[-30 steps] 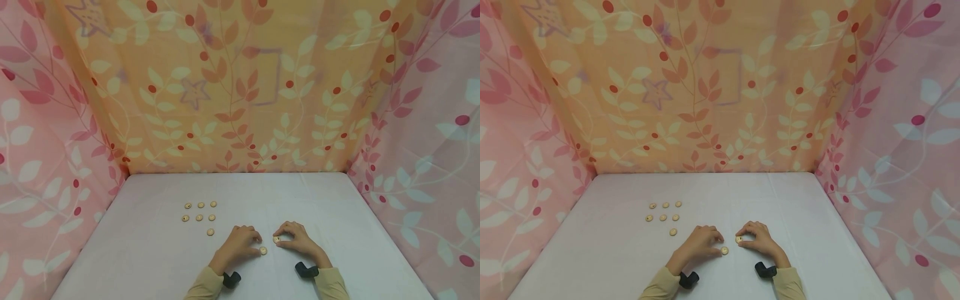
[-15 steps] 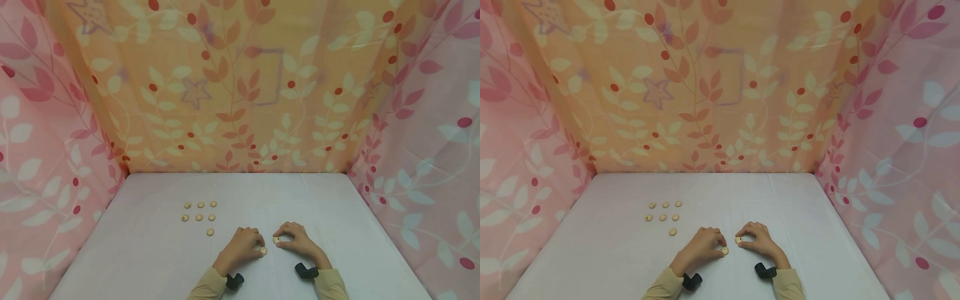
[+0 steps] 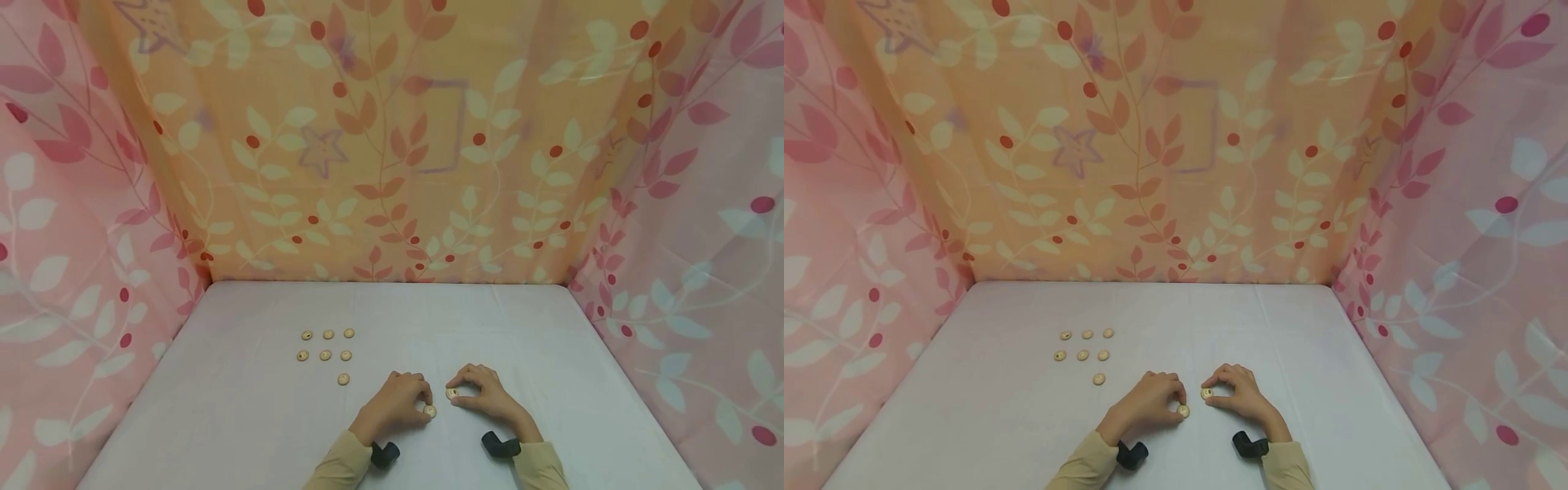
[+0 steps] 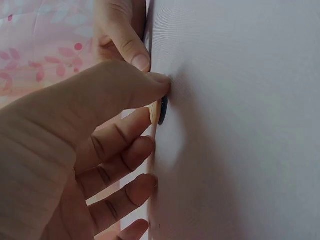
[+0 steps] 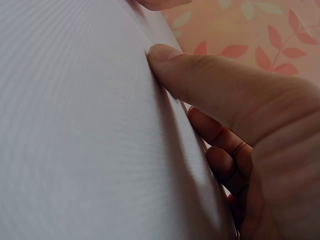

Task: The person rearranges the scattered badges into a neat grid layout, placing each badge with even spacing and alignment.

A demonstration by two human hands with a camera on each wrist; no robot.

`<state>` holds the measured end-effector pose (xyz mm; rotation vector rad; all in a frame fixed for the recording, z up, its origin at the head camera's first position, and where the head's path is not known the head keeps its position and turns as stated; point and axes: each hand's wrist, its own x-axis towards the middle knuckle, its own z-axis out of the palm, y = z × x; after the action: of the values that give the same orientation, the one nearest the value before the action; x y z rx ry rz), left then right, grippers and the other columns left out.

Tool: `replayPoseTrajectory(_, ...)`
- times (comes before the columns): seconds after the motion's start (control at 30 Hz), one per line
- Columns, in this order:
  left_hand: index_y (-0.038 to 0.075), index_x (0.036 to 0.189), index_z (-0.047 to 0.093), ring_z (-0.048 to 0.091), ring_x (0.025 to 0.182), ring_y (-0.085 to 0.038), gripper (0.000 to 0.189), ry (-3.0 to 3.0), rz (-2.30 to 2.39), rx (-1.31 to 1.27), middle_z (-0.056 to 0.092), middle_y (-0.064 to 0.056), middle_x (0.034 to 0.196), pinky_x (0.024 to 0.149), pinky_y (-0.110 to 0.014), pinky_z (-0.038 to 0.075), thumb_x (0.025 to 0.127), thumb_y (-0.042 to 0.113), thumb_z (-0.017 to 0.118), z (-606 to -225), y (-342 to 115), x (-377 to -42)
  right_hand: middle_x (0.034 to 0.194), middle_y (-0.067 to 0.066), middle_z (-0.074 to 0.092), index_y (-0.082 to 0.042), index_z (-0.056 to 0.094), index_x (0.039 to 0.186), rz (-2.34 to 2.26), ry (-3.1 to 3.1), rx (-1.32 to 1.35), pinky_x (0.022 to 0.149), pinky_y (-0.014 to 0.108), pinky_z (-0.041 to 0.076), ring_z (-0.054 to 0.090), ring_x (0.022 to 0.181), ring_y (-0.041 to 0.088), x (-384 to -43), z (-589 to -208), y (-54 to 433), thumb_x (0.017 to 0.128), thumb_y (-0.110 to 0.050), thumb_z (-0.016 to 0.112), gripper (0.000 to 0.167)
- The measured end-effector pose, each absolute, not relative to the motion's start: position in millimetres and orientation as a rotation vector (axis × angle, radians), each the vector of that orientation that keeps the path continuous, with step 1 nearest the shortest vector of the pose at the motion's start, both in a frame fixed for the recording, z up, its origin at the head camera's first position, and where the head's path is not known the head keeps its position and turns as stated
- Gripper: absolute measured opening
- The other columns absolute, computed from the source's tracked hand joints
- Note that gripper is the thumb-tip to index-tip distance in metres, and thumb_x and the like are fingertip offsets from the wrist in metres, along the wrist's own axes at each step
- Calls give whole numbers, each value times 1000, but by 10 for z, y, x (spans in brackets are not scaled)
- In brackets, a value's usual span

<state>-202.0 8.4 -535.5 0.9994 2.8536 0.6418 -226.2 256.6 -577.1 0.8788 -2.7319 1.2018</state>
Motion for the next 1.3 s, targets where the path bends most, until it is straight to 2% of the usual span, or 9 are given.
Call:
replayPoseTrajectory(0.2, 27, 78, 65, 44, 70, 0, 14, 2816, 680, 1023, 53, 18, 77, 80, -32, 36, 71, 33, 75, -5358, 51, -2043, 96, -18, 57, -33, 66, 97, 1201, -2735, 875, 93, 48, 16, 48, 96, 7, -2253, -5763, 2562, 74, -42, 74, 26)
replayPoseTrajectory(0.57, 26, 78, 66, 45, 68, 1, 13, 2817, 718, 1055, 55, 17, 77, 79, -33, 36, 72, 33, 75, -5273, -69, -2059, 97, -16, 58, -32, 66, 99, 1203, -2717, 900, 91, 48, 16, 46, 97, 9, -2236, -5725, 2570, 74, -39, 74, 26)
replayPoseTrajectory(0.9, 28, 77, 64, 48, 73, 0, 13, 2871, 687, 978, 55, 18, 79, 83, -37, 37, 72, 33, 75, -5252, -268, -2048, 97, -15, 59, -30, 67, 97, 1214, -2708, 897, 92, 49, 15, 47, 96, 8, -2236, -5732, 2562, 74, -38, 75, 26)
replayPoseTrajectory(1.3, 26, 80, 65, 51, 78, -1, 14, 2935, 715, 904, 57, 17, 82, 86, -42, 37, 71, 32, 74, -5272, -610, -2052, 97, -16, 59, -30, 67, 97, 1214, -2702, 910, 92, 48, 16, 47, 96, 7, -2234, -5744, 2555, 74, -37, 75, 26)
